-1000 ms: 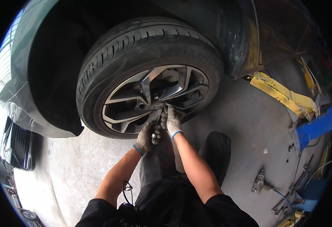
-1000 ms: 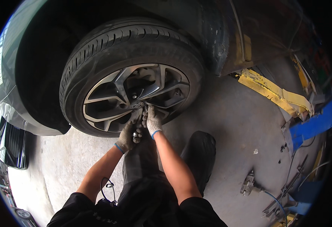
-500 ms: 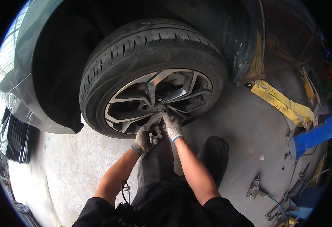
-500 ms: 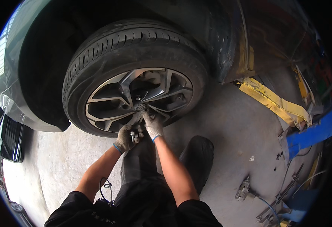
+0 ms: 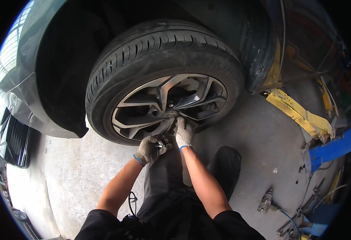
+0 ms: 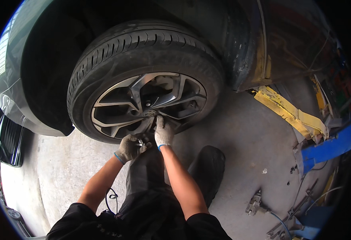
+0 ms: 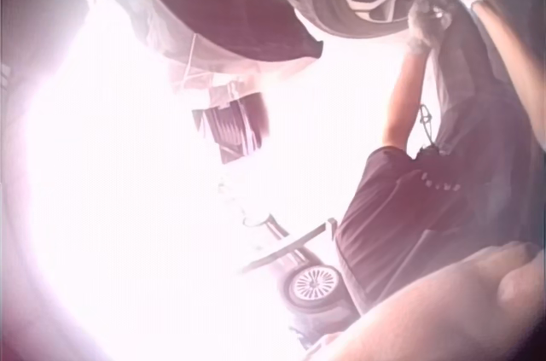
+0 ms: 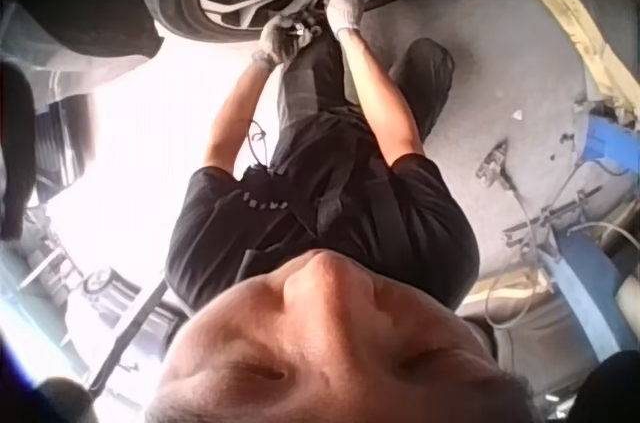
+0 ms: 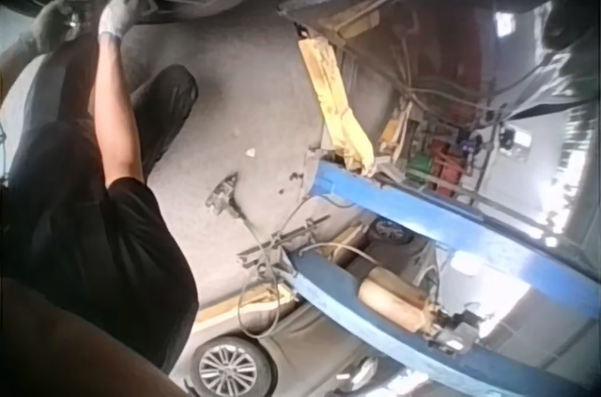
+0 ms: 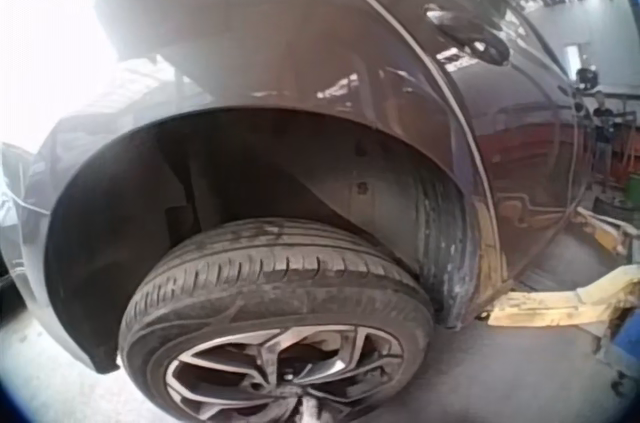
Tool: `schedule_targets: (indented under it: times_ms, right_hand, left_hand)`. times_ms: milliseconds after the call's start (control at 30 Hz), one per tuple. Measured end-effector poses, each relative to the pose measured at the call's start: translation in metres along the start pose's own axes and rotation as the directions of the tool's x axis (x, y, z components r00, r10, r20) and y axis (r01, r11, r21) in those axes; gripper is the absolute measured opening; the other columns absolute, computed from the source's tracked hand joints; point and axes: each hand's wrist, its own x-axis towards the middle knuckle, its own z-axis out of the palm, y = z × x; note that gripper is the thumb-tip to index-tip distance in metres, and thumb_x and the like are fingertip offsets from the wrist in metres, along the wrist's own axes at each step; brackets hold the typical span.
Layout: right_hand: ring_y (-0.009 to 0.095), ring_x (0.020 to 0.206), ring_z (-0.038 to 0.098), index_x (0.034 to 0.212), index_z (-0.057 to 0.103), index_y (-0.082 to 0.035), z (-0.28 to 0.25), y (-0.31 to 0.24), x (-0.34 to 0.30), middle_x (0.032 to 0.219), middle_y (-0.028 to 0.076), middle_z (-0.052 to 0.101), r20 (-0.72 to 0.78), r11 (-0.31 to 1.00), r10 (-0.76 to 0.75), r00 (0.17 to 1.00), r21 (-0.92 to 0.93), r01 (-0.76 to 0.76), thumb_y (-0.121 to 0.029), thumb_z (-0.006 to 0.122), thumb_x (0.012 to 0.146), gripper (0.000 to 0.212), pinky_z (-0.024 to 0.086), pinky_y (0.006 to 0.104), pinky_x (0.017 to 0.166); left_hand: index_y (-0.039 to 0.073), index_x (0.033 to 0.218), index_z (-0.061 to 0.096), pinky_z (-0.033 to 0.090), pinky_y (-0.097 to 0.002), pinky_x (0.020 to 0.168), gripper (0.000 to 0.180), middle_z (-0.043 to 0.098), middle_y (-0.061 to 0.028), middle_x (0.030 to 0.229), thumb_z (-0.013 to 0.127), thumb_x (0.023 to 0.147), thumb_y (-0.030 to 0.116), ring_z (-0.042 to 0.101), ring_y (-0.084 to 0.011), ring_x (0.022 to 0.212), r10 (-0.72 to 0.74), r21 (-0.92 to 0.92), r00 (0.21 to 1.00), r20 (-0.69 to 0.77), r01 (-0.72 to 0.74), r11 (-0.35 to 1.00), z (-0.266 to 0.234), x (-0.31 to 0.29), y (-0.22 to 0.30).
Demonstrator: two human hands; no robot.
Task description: The person removes a tire from a car using an impact wrench, rolls it away, retrieves another tire, and mounts it onto the wheel hub. They hand-tighten the lug nuts, then use the impact wrench to fully tighten them.
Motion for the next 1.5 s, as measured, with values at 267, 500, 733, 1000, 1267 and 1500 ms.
schedule_targets:
  times_ms: [267, 500, 733, 1000, 1267, 1500]
  right_hand:
    - [0.028, 0.083, 0.066, 0.113, 0.061, 0.002, 0.003, -0.005, 0.0, 0.101, 0.019, 0.068, 0.044, 0.999, -0.036, 0.998, -0.037, 0.038, -0.055, 0.052, 0.095, 0.061, 0.051, 0.0409, 0.075]
    - [0.014, 0.041, 0.054, 0.077, 0.06, -0.012, 0.006, 0.014, 0.015, 0.058, 0.002, 0.058, 0.006, 0.995, 0.026, 1.0, 0.101, -0.026, -0.063, 0.054, 0.092, 0.054, 0.041, 0.027, 0.038]
    - [0.014, 0.041, 0.05, 0.079, 0.06, -0.014, 0.004, -0.046, -0.016, 0.056, -0.001, 0.053, 0.366, 0.668, 0.414, 0.833, 0.5, -0.552, -0.064, 0.054, 0.092, 0.052, 0.035, 0.0259, 0.036]
    - [0.014, 0.047, 0.054, 0.091, 0.062, -0.009, -0.028, -0.029, -0.083, 0.062, 0.002, 0.057, 0.335, 0.81, 0.355, 0.873, 0.356, -0.466, -0.049, 0.061, 0.093, 0.04, 0.041, 0.0258, 0.042]
    - [0.043, 0.084, 0.063, 0.094, 0.06, -0.003, -0.025, -0.041, -0.105, 0.088, 0.022, 0.066, 0.343, 0.888, -0.141, 0.929, -0.371, 0.272, -0.049, 0.061, 0.091, 0.046, 0.048, 0.0514, 0.071]
    - [0.04, 0.087, 0.064, 0.095, 0.061, -0.003, -0.02, -0.054, -0.107, 0.091, 0.021, 0.066, 0.38, 0.728, -0.162, 0.911, -0.577, 0.37, -0.049, 0.061, 0.089, 0.047, 0.051, 0.049, 0.075]
  left_hand:
    - [0.006, 0.111, 0.055, 0.056, -0.0308, 0.061, 0.017, 0.065, -0.0089, 0.096, 0.052, 0.101, 0.019, 0.068, -0.0217, 0.081, 0.113, 0.274, 0.992, -0.061, -0.092, 0.957, -0.02, -0.01, 0.001]
    - [0.008, 0.107, 0.056, 0.049, -0.0274, 0.055, 0.027, 0.065, -0.0054, 0.09, 0.051, 0.102, 0.034, 0.065, -0.0205, 0.077, 0.204, 0.27, 0.977, -0.062, -0.18, 0.946, -0.029, -0.008, -0.007]
    - [0.007, 0.109, 0.058, 0.048, -0.0295, 0.055, 0.017, 0.065, -0.006, 0.084, 0.054, 0.094, 0.014, 0.064, -0.0204, 0.074, 0.094, 0.271, 0.983, -0.157, -0.049, 0.961, -0.018, -0.023, -0.001]
    - [0.016, 0.105, 0.06, 0.04, -0.025, 0.054, 0.015, 0.061, 0.0004, 0.086, 0.059, 0.097, 0.029, 0.056, -0.0121, 0.072, 0.293, 0.393, 0.932, -0.215, -0.193, 0.899, -0.019, -0.003, -0.003]
    - [0.013, 0.1, 0.064, 0.047, -0.028, 0.065, 0.021, 0.063, 0.003, 0.089, 0.056, 0.101, 0.032, 0.058, -0.0112, 0.077, 0.32, 0.398, 0.916, -0.242, -0.207, 0.894, 0.004, 0.007, -0.001]
    - [0.006, 0.098, 0.066, 0.047, -0.026, 0.069, 0.017, 0.063, 0.0031, 0.089, 0.058, 0.101, 0.021, 0.057, -0.0069, 0.079, 0.406, 0.549, 0.907, -0.115, -0.283, 0.787, 0.0, 0.005, 0.001]
